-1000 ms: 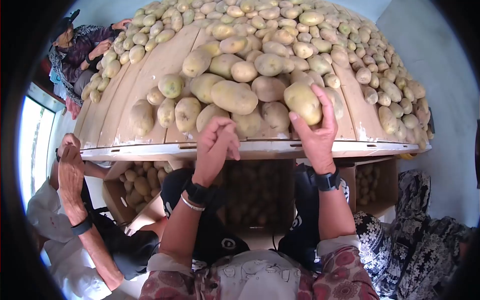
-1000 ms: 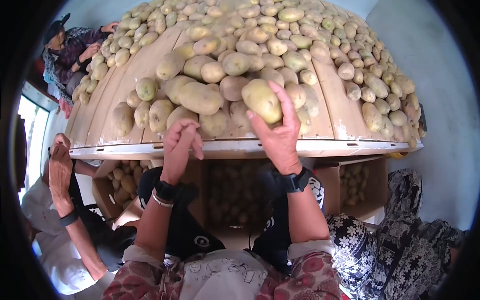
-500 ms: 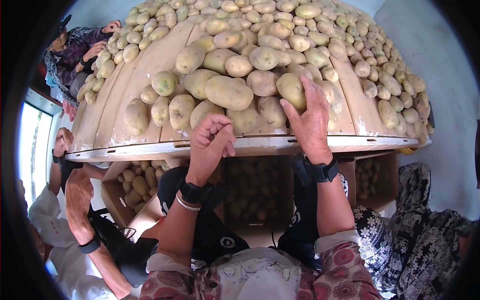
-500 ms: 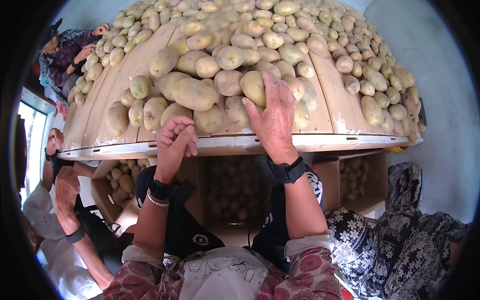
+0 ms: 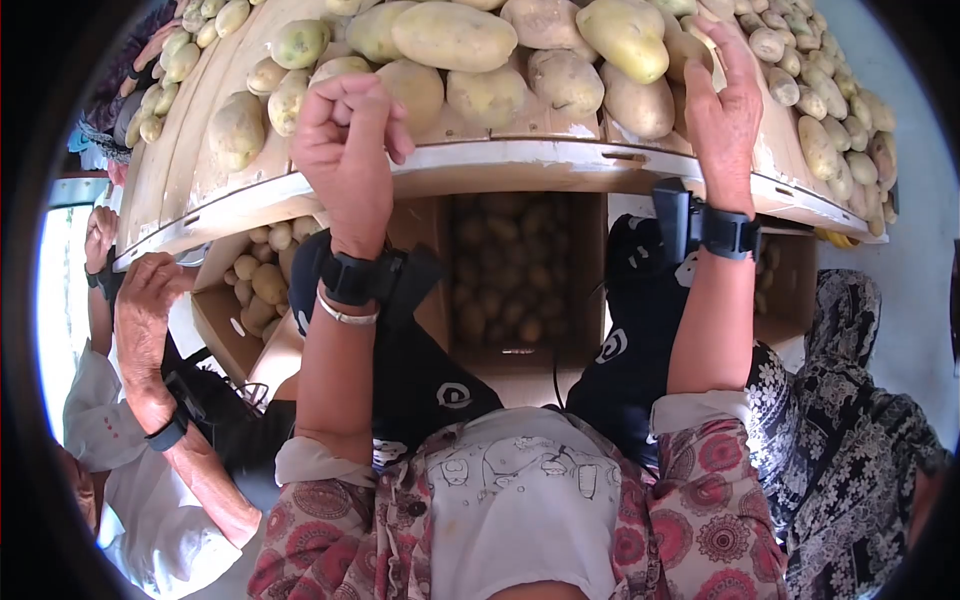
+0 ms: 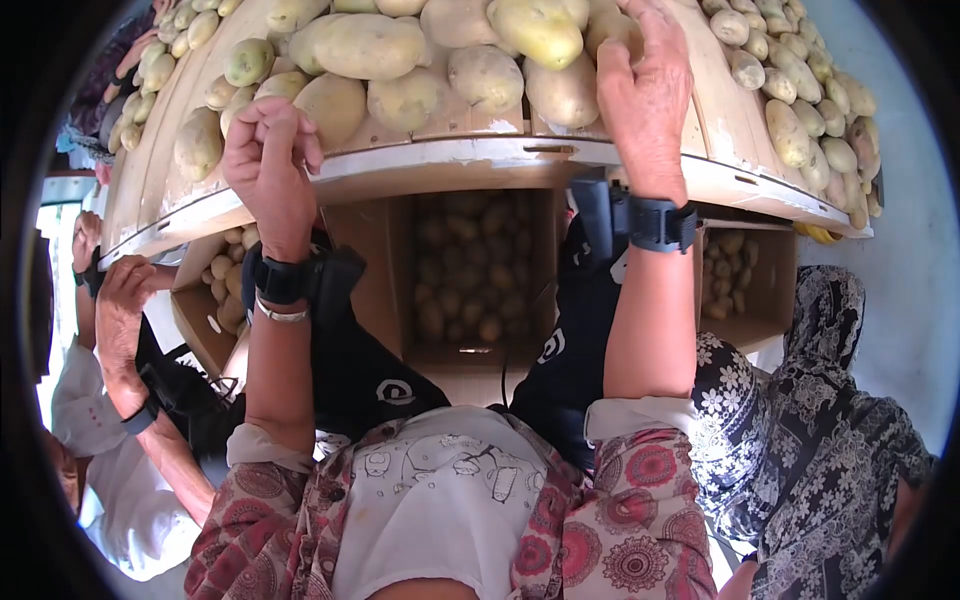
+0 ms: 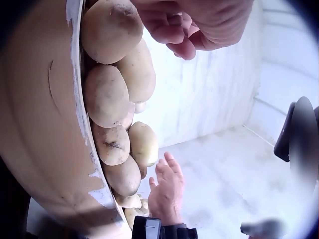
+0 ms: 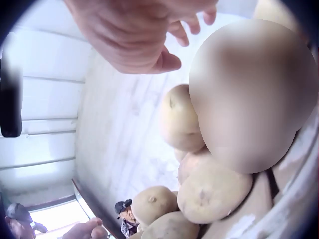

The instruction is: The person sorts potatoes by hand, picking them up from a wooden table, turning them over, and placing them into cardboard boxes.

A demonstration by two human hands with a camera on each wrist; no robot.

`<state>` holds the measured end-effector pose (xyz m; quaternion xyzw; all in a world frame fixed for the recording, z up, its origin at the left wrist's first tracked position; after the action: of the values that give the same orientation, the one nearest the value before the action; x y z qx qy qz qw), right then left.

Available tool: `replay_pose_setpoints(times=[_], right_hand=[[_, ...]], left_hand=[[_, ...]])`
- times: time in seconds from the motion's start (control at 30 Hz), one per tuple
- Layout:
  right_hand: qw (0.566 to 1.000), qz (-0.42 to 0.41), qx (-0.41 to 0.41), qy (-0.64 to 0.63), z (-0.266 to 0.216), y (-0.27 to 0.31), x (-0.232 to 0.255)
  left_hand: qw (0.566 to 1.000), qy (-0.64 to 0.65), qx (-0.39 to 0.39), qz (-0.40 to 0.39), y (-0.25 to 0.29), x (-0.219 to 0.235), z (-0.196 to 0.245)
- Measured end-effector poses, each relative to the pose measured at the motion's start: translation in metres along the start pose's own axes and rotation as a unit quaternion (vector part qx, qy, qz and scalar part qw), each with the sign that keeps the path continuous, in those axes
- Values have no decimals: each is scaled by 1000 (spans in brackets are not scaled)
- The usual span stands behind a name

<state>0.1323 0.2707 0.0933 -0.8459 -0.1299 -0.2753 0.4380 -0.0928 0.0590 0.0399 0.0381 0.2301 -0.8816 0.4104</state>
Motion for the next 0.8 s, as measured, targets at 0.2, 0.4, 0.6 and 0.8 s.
replay_pose_setpoints(times=[0.2,0.4,0.6,0.8], right_hand=[[996,-78,1,50,15,6,-20],[980,-136,-143,-35,42,10,-28],[995,-81,-60,-2,20,1,-18],[997,-57,-46,27,22,-1,-17]], left_hand=[[999,-31,9,15,-1,2,-5],[999,-39,8,20,2,2,-6],[999,-29,7,17,2,0,-9],[1000,-15,3,7,0,1,-11]])
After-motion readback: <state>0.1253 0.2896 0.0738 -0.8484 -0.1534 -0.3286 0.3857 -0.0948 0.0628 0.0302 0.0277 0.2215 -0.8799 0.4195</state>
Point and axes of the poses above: each hand's wrist, its own y-axis away from the middle knuckle, its own x-axis out of the back of the hand, z = x × y, the point moved 10 cm from there along -y, towards the middle knuckle
